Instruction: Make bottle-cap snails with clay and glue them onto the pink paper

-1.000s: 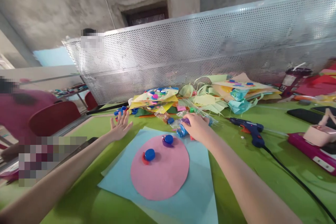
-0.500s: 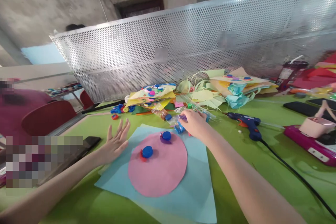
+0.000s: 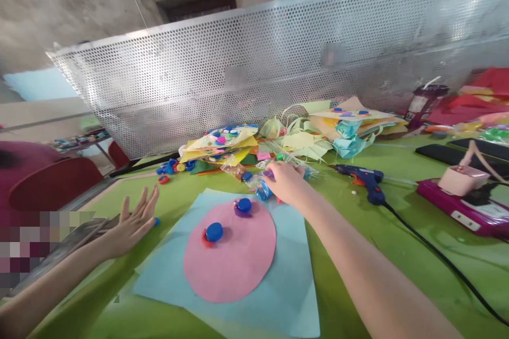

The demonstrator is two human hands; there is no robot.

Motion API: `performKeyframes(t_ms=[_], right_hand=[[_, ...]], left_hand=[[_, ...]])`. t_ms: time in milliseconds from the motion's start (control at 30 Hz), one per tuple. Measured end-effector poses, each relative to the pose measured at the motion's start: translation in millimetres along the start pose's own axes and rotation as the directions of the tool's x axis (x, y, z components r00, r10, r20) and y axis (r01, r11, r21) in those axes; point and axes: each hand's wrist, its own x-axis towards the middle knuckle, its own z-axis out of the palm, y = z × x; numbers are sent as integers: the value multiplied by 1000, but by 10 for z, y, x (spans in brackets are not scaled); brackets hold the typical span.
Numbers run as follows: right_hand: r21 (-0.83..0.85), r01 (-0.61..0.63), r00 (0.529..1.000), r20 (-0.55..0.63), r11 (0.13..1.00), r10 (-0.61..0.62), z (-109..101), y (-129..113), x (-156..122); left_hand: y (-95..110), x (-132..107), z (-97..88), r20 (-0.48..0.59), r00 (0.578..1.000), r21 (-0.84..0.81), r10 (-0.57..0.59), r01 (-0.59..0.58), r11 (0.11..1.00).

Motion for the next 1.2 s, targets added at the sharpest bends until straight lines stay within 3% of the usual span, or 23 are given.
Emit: performKeyframes(t_ms=[67, 133, 267, 367, 433, 533, 633, 733, 833, 900, 1000, 1100, 1200], right_hand=[[5, 4, 1000, 9, 1000, -4, 9, -26, -9], [5, 4, 1000, 18, 1000, -4, 14, -39, -15], [-11, -6, 1000, 16, 1000, 6, -1, -16, -13], [-25, -10, 1000, 8, 1000, 11, -18, 15, -4], [-30, -11, 1000, 7, 999, 11, -25, 25, -2], [-27, -7, 1000, 11, 1000, 8, -32, 17, -6], [-16, -6, 1000, 14, 1000, 6, -35, -2, -10], [-5, -7, 1000, 23, 1000, 7, -24, -15, -11], [-3, -5, 999, 38, 1000, 5, -5, -23, -14], [-9, -10, 999, 48, 1000, 10, 1, -24, -17], [-29, -21, 998, 54, 999, 22, -7, -13, -15], [-45, -26, 998, 54, 999, 28, -22, 11, -3], [-55, -27, 998, 54, 998, 30, -35, 28, 6]], left_hand=[[106, -91, -34, 48, 996, 0, 75, -75, 997], [276, -23, -22, 80, 987, -2, 139, -139, 990], [553, 490, 115, 36, 994, 19, 100, -101, 995], [473, 880, 203, -6, 999, 19, -37, 38, 999], [295, 970, 219, -15, 993, 14, -115, 115, 993], [5, 772, 186, -16, 992, 20, -128, 128, 992], [-123, 328, 106, 14, 998, 33, -58, 58, 998], [-12, -52, 8, 52, 999, 26, 6, -7, 1000], [266, -138, -47, 79, 987, -1, 137, -138, 990], [456, -5, -35, 82, 979, -31, 187, -185, 982], [618, 393, 41, 31, 989, -29, 145, -144, 989], [586, 823, 123, -40, 999, -23, 31, -32, 999], [433, 1031, 162, -115, 992, -10, -59, 58, 998]])
